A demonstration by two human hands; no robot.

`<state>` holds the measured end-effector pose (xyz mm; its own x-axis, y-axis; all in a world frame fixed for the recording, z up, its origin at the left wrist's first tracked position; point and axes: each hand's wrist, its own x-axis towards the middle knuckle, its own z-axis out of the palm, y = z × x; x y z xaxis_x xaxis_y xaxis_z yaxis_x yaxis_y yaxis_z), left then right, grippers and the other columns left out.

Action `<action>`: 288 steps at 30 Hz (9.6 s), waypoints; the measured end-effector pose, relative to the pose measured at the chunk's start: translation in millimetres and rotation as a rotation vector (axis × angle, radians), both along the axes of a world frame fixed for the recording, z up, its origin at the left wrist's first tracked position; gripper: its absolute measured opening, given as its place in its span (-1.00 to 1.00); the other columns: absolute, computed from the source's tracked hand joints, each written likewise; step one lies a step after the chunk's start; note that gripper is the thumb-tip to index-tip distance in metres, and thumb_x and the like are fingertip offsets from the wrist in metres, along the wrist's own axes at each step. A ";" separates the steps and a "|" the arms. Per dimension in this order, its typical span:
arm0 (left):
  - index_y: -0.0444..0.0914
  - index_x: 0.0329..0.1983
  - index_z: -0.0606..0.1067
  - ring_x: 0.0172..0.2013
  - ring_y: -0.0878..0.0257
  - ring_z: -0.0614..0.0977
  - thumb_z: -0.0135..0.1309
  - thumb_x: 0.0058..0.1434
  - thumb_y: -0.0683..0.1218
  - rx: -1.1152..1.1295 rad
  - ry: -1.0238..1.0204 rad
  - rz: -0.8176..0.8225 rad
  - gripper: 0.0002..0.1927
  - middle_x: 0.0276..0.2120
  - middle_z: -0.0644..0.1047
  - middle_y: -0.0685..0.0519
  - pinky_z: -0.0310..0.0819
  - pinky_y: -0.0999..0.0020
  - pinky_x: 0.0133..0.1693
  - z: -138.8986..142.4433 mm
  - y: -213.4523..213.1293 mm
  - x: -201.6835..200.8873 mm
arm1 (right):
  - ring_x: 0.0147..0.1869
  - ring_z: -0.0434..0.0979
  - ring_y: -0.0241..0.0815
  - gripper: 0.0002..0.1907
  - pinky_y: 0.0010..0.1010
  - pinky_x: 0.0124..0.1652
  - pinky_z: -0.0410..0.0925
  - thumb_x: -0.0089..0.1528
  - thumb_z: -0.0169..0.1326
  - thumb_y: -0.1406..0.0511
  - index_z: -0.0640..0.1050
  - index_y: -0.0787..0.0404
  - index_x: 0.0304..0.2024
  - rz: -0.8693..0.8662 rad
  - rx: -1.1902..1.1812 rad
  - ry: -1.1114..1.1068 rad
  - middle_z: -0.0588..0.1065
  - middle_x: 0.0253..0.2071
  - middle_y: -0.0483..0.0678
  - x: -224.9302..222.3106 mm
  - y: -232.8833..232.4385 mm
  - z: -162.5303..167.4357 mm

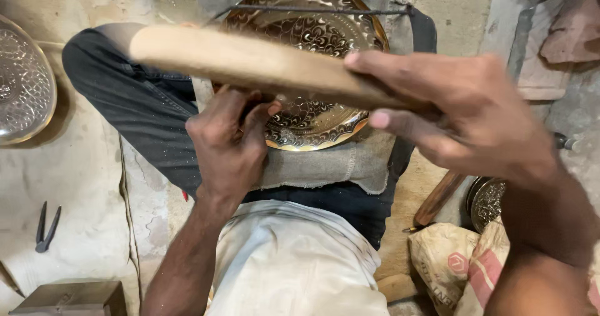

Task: The person sits on the floor with an engraved brass plate resting on a cloth cushion on their lap. They hold a small punch against the plate's surface with one hand and strike it with a wooden mallet held in the other hand, repositioning the punch repeatedly to work the decorative pattern across the plate.

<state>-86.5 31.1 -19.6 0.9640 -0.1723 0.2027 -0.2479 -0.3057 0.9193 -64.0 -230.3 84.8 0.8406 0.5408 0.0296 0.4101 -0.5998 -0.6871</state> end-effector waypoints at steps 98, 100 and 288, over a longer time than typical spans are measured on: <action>-0.36 0.12 0.50 -0.17 0.21 0.74 -0.01 0.22 -0.51 0.104 -0.099 -0.312 -0.56 -0.12 0.62 -0.11 0.75 0.40 -0.15 6.2 6.9 39.3 | -0.50 0.45 -0.35 -0.50 -0.49 -0.47 0.39 0.33 0.28 0.30 0.45 0.23 0.27 -0.299 0.207 -0.053 0.63 -0.23 0.09 -52.9 -25.4 -60.0; -0.35 -0.02 0.53 -0.28 0.20 0.73 0.05 0.26 -0.49 0.155 -0.107 -0.273 -0.70 -0.18 0.64 -0.10 0.68 0.39 -0.30 4.0 4.3 40.3 | -0.40 0.54 -0.36 -0.52 -0.56 -0.40 0.41 0.39 0.29 0.26 0.46 0.18 0.31 -0.299 0.180 -0.181 0.62 -0.20 0.03 -54.9 -27.6 -54.6; -0.22 0.13 0.59 -0.23 0.08 0.73 0.22 0.16 -0.27 0.085 -0.273 -0.872 -0.58 -0.16 0.67 -0.07 0.62 0.13 -0.22 10.2 -40.7 94.0 | -0.50 0.34 -0.40 -0.57 -0.56 -0.52 0.25 0.36 0.15 0.10 0.38 0.30 -0.01 -0.939 0.637 0.302 0.42 -0.41 -0.11 -218.0 43.9 -123.7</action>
